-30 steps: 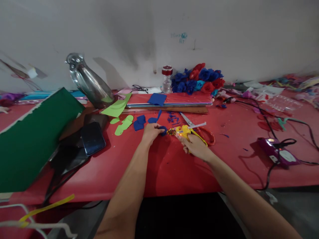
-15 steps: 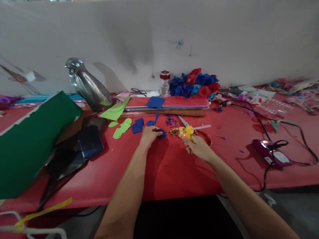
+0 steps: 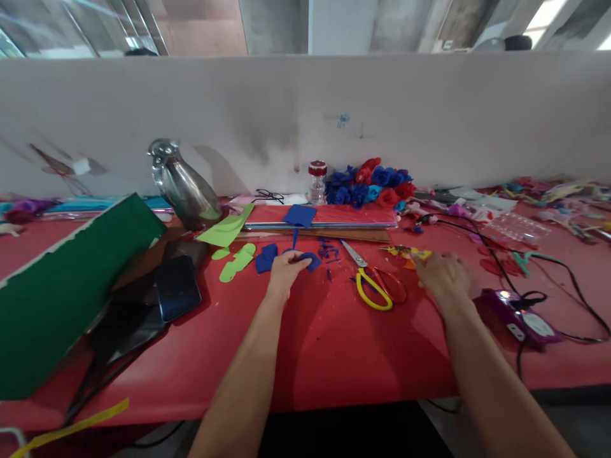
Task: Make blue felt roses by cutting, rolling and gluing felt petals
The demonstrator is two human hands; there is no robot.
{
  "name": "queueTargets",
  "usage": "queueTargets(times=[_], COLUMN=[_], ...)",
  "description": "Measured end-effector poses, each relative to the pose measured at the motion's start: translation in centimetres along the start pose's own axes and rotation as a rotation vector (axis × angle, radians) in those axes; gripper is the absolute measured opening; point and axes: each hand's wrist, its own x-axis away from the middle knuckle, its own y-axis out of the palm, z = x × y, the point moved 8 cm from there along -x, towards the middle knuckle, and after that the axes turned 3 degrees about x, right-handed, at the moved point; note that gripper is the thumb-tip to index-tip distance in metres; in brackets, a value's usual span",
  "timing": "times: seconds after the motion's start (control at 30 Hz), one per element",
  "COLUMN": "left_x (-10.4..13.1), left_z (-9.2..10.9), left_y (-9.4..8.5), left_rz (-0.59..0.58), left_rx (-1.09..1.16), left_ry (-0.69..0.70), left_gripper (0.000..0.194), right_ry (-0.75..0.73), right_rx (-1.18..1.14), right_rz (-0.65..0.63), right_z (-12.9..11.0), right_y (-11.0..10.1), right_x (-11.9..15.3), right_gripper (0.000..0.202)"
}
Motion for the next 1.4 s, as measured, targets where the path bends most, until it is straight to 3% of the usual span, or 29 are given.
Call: queueTargets(times=[0.07, 0.1, 0.13, 0.23, 0.33, 0.57, 0.7, 0.83, 0.97, 1.17, 1.4], left_x=[0.2, 0.3, 0.5, 0.9, 0.9, 1.0, 1.4, 1.8, 2.3, 3.1, 3.0], left_z=[0.3, 0.4, 0.5, 0.5, 0.4, 0.0, 0.6, 1.4, 1.7, 0.3, -0.4], left_y=[0.4, 0.6, 0.9, 1.9, 2.4, 3.1, 2.6, 1.6, 2.0, 3.8, 4.5], left_rz=[-0.035, -0.049, -0.064, -0.136, -0.151, -0.197, -0.14, -0.03, -0.056, -0.174, -0.23], left_rx=[0.055, 0.061, 0.055, 0.027, 0.007, -0.027, -0.125, -0.057, 0.064, 0.382, 0.546], left_ry=[0.024, 0.035, 0.045, 0.052, 0.071, 0.057, 0.106, 0.175, 0.185, -0.03, -0.145], left_gripper=[0.022, 0.023, 0.023, 0.019, 0.017, 0.021, 0.022, 0.016, 0.016, 0.02, 0.024], right_ry=[-0.03, -0.123, -0.231, -0.476, -0.501, -0.447, -0.28, -0.049, 0.145, 0.332, 0.387], right_rx=[0.034, -0.01, -0.111, -0.436, -0.475, -0.664, -0.799, -1.027, -1.334, -1.637, -1.752], right_rz=[0.145, 0.137, 0.074, -0.288, -0.396, -0.424, -0.343, -0.244, -0.294, -0.484, -0.528], right_z=[-3.1, -5.7, -8.5, -16.1, -19.2, -18.0, -16.2, -14.0, -13.3, -14.6, -15.2], right_y=[-1.3, -1.3, -0.8, 2.0, 4.0, 6.6, 7.0, 6.5, 6.2, 6.5, 6.6], right_x=[1.4, 2.1, 2.8, 5.1, 5.7, 4.7, 3.9, 3.2, 3.1, 4.2, 4.9], right_gripper=[0.037, 0.035, 0.032, 0.026, 0.021, 0.017, 0.019, 0.023, 0.021, 0.019, 0.022])
